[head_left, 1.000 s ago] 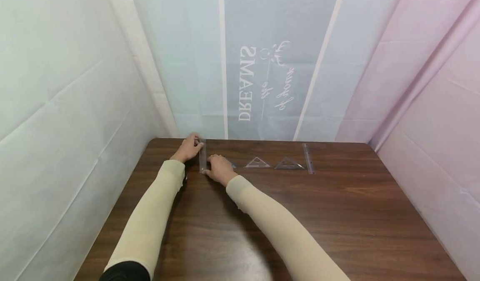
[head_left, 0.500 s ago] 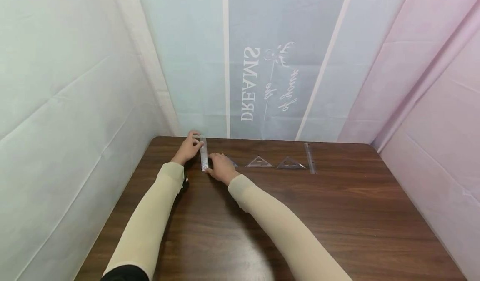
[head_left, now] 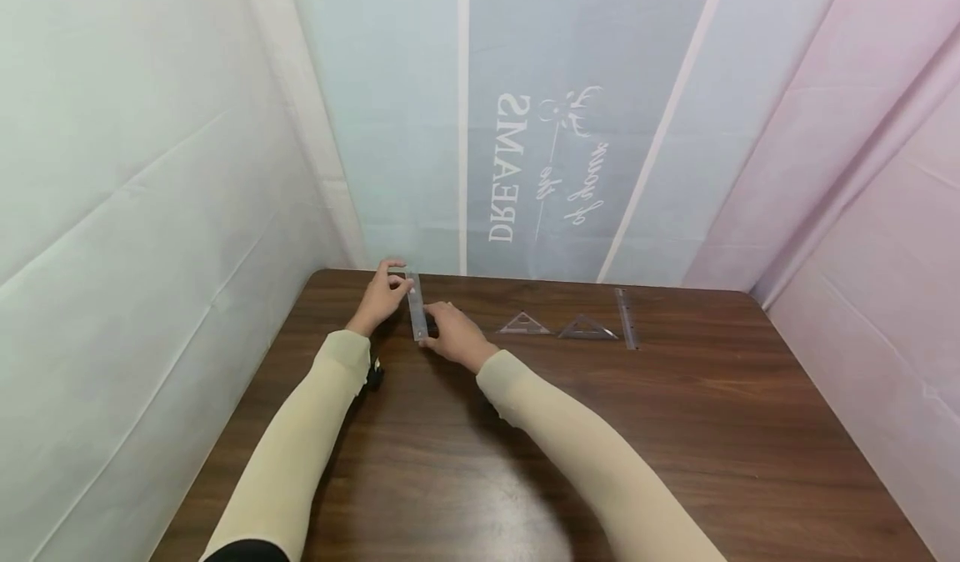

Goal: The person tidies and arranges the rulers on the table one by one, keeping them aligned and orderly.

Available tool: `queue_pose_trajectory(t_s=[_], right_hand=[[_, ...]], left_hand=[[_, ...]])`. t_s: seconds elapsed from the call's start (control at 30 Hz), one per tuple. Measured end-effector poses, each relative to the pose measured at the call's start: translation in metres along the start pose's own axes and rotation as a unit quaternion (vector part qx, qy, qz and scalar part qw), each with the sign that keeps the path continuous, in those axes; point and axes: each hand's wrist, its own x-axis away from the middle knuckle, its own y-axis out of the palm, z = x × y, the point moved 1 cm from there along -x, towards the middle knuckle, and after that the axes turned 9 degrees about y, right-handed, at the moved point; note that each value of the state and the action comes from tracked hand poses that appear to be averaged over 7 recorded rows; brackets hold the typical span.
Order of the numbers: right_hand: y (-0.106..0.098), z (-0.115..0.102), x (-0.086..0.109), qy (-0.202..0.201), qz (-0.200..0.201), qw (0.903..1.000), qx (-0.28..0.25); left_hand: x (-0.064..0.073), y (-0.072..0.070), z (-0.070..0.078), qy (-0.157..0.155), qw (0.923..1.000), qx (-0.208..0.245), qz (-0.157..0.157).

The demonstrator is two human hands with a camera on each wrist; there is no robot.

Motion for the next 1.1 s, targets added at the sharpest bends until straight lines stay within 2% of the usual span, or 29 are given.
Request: queue_pose_trajectory(t_s=[0.33, 0.6, 0.73, 0.87, 1.1], right_hand=[[-0.012, 0.011, 0.025, -0.007, 0.001, 0.9999, -0.011], [-0.012, 0.019, 0.047, -0.029, 0.000, 0.9994, -0.021], [-0.013, 0.020, 0.057, -0.036, 0.001, 0.9992, -0.019], [-0.013, 0.021, 0.066, -0.039, -0.002, 0.9990, -0.021], [-0.015, 0.026, 0.081, -0.059, 0.005, 0.9980, -0.020]], left_hand=[[0.013, 0.012, 0.015, 0.031, 0.9994, 0.014, -0.005], [0.025, 0.018, 0.020, 0.055, 0.9979, -0.011, -0.033], [0.032, 0.017, 0.022, 0.072, 0.9957, -0.005, -0.058], [0.039, 0.013, 0.023, 0.093, 0.9909, 0.009, -0.096], [0.048, 0.009, 0.022, 0.133, 0.9776, 0.008, -0.163]])
